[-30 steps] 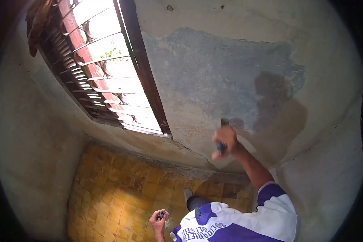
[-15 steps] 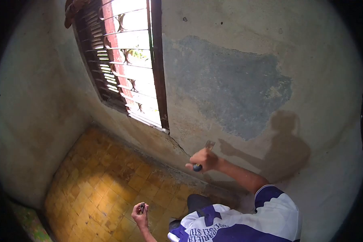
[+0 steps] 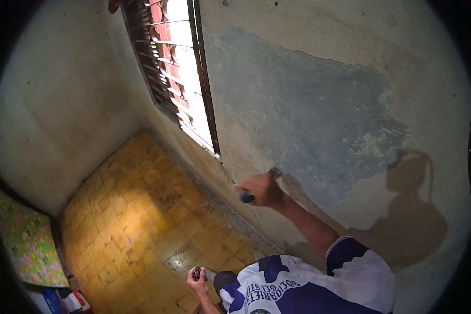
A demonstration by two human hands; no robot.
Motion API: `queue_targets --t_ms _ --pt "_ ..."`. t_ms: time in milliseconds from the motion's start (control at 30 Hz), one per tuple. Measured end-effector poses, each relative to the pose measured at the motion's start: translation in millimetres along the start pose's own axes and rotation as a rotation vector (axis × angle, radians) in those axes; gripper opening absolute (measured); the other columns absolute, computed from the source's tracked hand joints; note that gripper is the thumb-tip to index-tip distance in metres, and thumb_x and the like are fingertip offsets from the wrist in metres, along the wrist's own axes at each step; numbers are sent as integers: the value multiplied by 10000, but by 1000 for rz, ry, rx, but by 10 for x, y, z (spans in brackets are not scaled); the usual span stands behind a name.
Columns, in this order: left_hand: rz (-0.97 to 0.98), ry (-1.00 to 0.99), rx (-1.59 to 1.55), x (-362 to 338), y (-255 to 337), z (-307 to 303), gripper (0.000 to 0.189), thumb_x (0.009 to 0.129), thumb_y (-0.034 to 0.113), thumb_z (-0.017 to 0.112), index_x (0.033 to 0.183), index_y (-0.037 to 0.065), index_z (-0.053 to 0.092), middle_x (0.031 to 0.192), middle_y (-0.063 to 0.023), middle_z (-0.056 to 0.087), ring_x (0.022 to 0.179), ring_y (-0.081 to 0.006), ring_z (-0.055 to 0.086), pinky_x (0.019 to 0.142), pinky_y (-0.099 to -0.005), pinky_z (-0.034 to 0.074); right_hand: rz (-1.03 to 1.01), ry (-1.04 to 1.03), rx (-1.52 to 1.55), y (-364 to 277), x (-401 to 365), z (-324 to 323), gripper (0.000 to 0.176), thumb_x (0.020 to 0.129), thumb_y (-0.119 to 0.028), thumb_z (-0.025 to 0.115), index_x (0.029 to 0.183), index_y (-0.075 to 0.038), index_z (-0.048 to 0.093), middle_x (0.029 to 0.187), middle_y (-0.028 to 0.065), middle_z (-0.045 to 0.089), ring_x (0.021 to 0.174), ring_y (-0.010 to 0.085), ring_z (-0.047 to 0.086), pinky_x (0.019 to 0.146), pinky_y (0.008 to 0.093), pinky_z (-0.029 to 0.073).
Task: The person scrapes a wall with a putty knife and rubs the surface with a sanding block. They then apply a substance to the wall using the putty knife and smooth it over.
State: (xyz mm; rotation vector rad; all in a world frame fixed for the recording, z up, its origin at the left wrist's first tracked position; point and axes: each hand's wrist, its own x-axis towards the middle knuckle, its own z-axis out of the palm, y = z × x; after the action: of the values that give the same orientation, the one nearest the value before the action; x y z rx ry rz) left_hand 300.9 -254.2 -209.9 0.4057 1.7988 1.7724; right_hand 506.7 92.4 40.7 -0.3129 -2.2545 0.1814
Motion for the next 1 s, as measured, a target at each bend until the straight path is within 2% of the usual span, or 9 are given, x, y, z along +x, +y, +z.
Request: queue_targets --t_ms 133,267,400,433,567,733,800,967,1000 --pt "12 75 -48 -306 36 238 234 804 58 779 996 22 650 815 -13 662 691 -75 598 571 -232 488 -98 -203 113 -196 84 -28 160 848 -167 686 960 -66 634 693 89 626 611 275 649 520 389 495" --pt "15 123 -36 -585 59 213 223 813 50 767 1000 18 649 835 -23 663 697 -82 602 597 -237 506 -40 0 68 61 32 -8 137 861 -177 685 864 -64 607 650 97 591 594 283 636 520 401 490" --pt "43 118 -12 -672 8 154 215 820 48 761 999 13 648 835 -27 661 707 -88 606 628 -232 509 -35 -92 186 -262 146 -80 174 845 -167 720 759 -54 619 613 103 557 530 289 592 484 381 450" --pt "45 128 -5 -656 17 137 215 819 46 762 998 13 648 834 -28 661 707 -88 606 629 -230 508 -95 115 332 -258 239 -143 212 843 -172 730 744 -58 581 602 107 545 530 290 591 491 380 456" --pt "31 139 16 -627 50 103 227 820 72 772 997 15 642 830 -43 662 720 -109 622 658 -246 513 -5 20 162 35 159 -24 244 831 -157 741 716 -59 550 596 104 550 517 267 591 485 374 460" --pt "28 99 25 -554 188 111 220 811 30 771 992 13 647 836 -20 666 704 -79 602 633 -222 500 -47 76 262 -27 96 -26 191 803 -151 749 795 -69 577 641 108 578 569 272 627 508 363 484" --pt "41 87 43 -520 211 128 221 811 27 771 995 14 649 839 -17 668 702 -75 599 632 -220 499 127 -83 86 121 86 -93 234 770 -161 762 945 -76 632 731 116 629 678 273 680 578 381 532" --pt "-4 18 41 -453 279 144 227 809 30 775 1001 15 653 836 -13 670 708 -69 600 627 -211 494 -97 -34 256 -268 153 -298 146 842 -170 705 866 -68 602 661 113 608 597 276 652 535 382 510" --pt "-16 -2 49 -440 294 101 228 810 32 775 1002 15 654 836 -12 670 710 -68 600 625 -209 492 35 -13 221 -152 88 -304 140 846 -166 700 857 -67 602 647 110 600 579 273 642 526 383 506"
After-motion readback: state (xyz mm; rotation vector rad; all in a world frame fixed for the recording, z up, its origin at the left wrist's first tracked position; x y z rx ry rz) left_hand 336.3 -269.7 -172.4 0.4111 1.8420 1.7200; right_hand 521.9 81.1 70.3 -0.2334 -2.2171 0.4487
